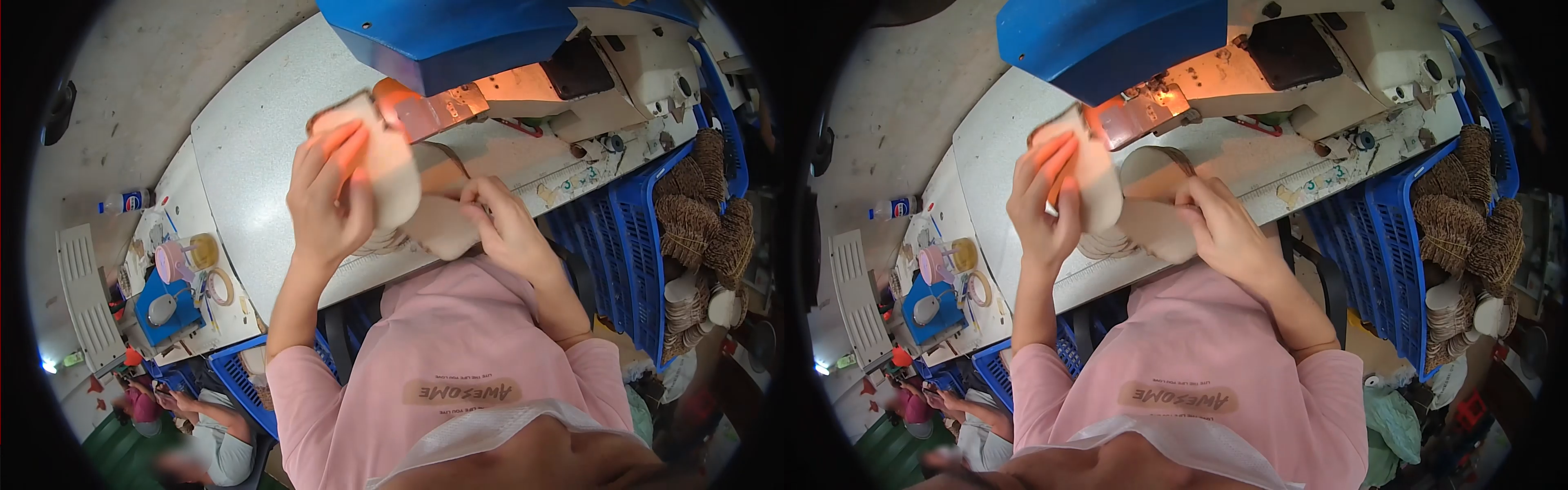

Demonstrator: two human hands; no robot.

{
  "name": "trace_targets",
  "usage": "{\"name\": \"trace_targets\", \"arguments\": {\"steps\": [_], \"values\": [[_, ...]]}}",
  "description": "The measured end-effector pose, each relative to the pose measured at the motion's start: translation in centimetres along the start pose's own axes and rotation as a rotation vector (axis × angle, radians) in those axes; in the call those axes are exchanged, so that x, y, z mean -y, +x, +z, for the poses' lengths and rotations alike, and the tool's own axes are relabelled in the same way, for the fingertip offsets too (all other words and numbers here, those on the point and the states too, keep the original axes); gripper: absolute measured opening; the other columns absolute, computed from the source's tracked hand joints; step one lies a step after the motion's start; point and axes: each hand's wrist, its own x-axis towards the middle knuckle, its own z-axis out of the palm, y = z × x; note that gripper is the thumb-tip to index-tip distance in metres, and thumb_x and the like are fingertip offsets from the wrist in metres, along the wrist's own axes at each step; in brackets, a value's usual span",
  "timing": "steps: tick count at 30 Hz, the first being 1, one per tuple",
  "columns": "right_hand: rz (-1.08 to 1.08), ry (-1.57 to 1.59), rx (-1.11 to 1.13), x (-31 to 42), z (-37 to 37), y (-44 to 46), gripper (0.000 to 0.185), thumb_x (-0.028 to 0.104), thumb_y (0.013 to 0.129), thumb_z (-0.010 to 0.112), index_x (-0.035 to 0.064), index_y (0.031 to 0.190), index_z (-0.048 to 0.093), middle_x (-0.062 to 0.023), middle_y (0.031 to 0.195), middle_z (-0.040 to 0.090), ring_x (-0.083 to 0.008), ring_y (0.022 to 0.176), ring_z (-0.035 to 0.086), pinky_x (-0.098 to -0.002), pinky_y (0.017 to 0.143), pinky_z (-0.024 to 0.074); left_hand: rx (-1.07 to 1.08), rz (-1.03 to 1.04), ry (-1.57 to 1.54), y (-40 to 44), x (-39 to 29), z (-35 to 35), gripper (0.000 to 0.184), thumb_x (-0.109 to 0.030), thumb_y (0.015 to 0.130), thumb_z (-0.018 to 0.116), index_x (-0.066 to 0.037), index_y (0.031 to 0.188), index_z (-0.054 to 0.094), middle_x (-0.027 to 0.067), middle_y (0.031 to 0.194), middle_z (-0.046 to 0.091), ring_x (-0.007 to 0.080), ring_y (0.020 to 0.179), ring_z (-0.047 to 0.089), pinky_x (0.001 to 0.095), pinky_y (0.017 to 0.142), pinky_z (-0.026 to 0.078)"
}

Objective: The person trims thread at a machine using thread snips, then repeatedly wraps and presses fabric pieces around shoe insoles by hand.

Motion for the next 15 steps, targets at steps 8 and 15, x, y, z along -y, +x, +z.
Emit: {"name": "trace_targets", "arguments": {"steps": [8, 15], "values": [[-0.095, 0.215, -0.257, 5.0, -1.8, 3.0, 0.007, 0.004, 0.083, 0.066, -0.0007, 0.083, 0.060, -0.0055, 0.069, 0.062, -0.0091, 0.059, 0.057, -0.0233, 0.059, 0.0460, 0.286, -0.201, 0.166, -8.0, 1.9, 1.1, 0.026, -0.003, 0.078, 0.058, -0.002, 0.103, 0.065, 0.0138, 0.112, 0.061, 0.0319, 0.105, 0.058, 0.0489, 0.089, 0.046], [-0.163, -0.229, -0.496, 4.5, 0.9, 6.6, 0.025, 0.022, 0.082, 0.073, 0.0045, 0.082, 0.054, -0.0048, 0.060, 0.059, -0.0210, 0.046, 0.058, -0.0315, 0.046, 0.0450, -0.045, 0.150, -0.081, -0.4, -2.2, 1.3, 0.034, 0.006, 0.071, 0.062, -0.004, 0.104, 0.062, 0.0144, 0.115, 0.058, 0.0337, 0.102, 0.057, 0.0420, 0.083, 0.048]]}}
